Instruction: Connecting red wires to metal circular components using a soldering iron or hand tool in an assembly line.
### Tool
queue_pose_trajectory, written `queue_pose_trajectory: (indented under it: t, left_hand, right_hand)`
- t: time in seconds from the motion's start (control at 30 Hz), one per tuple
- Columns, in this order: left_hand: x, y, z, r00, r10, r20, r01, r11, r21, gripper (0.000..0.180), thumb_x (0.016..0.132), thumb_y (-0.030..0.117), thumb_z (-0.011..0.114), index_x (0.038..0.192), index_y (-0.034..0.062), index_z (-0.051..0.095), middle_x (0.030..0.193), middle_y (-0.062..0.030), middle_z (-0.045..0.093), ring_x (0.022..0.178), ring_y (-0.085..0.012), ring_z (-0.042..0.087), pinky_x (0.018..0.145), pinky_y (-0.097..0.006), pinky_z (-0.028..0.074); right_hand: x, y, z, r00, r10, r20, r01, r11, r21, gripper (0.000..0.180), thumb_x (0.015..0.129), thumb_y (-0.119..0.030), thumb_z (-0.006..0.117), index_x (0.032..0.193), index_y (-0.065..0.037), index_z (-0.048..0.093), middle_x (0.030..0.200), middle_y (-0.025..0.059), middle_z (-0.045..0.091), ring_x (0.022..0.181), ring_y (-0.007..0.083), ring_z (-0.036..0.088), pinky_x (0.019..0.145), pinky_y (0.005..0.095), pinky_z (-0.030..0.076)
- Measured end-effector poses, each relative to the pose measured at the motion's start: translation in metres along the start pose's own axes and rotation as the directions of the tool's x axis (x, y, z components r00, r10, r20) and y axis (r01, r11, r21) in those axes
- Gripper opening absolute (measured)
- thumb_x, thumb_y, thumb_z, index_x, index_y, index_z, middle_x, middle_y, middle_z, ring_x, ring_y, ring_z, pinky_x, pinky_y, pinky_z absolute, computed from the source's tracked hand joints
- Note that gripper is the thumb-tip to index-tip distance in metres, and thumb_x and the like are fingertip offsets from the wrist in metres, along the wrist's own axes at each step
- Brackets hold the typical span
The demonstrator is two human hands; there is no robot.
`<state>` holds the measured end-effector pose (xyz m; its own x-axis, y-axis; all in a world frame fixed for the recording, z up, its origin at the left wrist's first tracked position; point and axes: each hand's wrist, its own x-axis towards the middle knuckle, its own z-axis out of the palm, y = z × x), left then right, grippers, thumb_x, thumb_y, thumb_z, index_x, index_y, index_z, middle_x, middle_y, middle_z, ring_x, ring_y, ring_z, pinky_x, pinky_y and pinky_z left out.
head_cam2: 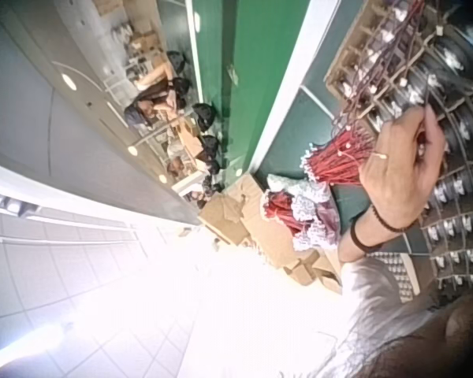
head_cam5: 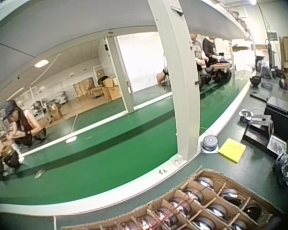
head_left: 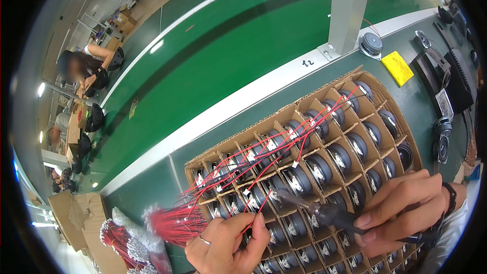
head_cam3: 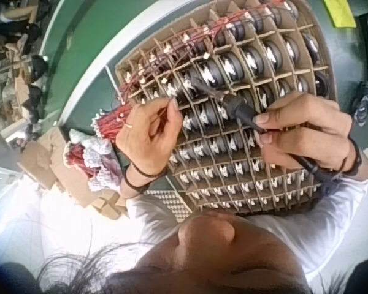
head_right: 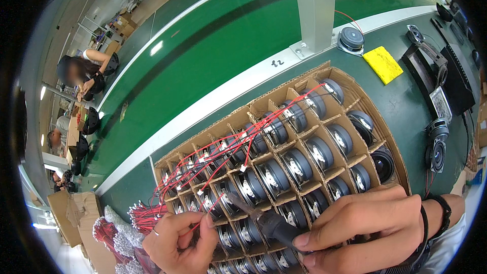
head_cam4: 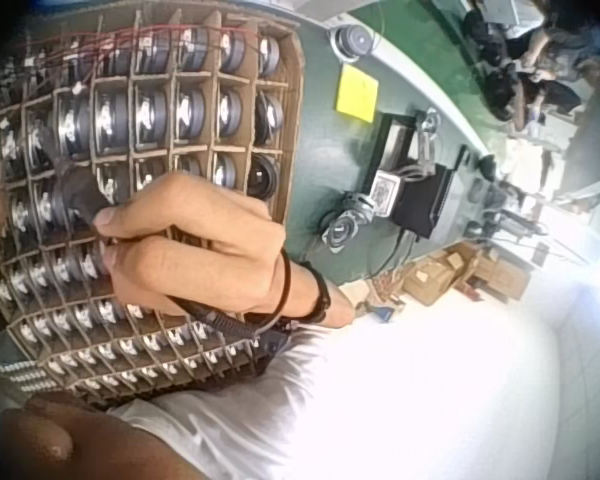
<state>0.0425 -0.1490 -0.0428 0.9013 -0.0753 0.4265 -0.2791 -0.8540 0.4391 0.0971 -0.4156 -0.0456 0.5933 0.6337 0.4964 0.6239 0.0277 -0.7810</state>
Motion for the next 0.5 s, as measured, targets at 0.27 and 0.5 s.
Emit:
queue_pose_trajectory:
  t: [0.27,0.5]
  left_hand:
    - [0.0001,-0.001,-0.0002,1.0,-0.002,0.001,0.002,1.0,0.001,0.014,0.078,0.002,0.08,0.088,0.0039,0.071,0.062,-0.0011,0.053,0.047,-0.0077,0.043,0.045,-0.022,0.035]
    - [-0.0006,-0.0014,0.0004,1.0,0.002,0.002,-0.002,1.0,-0.001,0.015,0.078,0.002,0.08,0.089,0.0038,0.07,0.062,-0.001,0.054,0.047,-0.0075,0.043,0.045,-0.021,0.035]
  right_hand:
    - [-0.0017,0.0025,0.0,0.999,0.032,-0.026,-0.03,0.994,0.102,0.018,0.07,0.011,0.081,0.084,0.002,0.074,0.101,0.0166,0.068,0.078,0.0229,0.071,0.07,0.0255,0.06]
    - [0.0001,-0.0004,0.0019,0.999,0.012,-0.034,-0.01,0.998,0.07,0.014,0.073,0.013,0.078,0.084,0.006,0.073,0.101,0.019,0.066,0.078,0.0237,0.071,0.069,0.0248,0.059]
